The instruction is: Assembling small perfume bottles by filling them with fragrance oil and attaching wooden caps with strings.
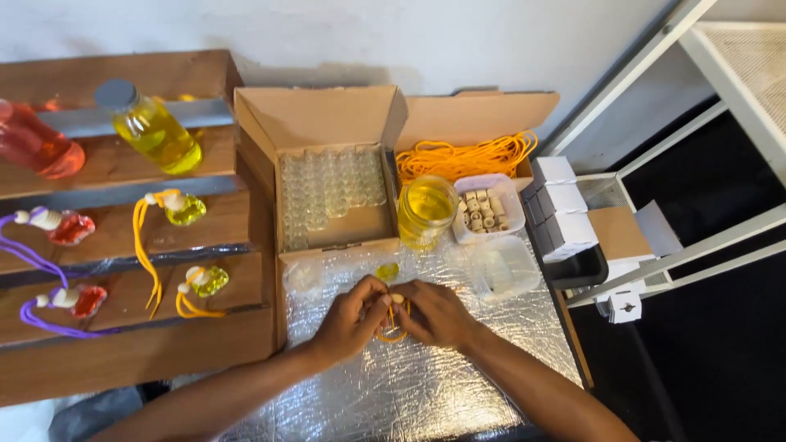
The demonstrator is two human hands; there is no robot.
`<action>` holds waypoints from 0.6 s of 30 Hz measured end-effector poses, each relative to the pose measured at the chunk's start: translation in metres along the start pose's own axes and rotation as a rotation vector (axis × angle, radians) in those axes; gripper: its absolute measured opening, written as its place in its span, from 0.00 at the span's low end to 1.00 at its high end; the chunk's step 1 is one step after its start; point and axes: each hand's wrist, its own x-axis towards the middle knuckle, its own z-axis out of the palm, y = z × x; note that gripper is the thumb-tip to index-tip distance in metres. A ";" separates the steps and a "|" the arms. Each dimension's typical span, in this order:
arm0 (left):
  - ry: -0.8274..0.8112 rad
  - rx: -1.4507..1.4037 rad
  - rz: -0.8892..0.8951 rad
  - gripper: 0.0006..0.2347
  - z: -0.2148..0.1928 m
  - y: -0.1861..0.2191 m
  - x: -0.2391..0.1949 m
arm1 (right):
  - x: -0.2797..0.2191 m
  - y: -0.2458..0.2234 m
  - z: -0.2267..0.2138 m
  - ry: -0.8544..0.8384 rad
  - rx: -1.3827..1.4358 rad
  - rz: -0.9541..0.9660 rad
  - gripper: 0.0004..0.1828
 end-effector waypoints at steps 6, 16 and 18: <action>0.021 -0.115 -0.118 0.07 0.003 0.010 0.006 | 0.005 -0.007 0.002 0.154 0.061 0.071 0.11; 0.133 -0.226 -0.140 0.06 0.004 0.001 0.010 | 0.006 -0.002 0.003 0.150 0.072 0.155 0.13; 0.142 -0.243 -0.121 0.05 0.006 -0.001 0.008 | -0.005 0.002 0.008 0.116 0.086 0.170 0.12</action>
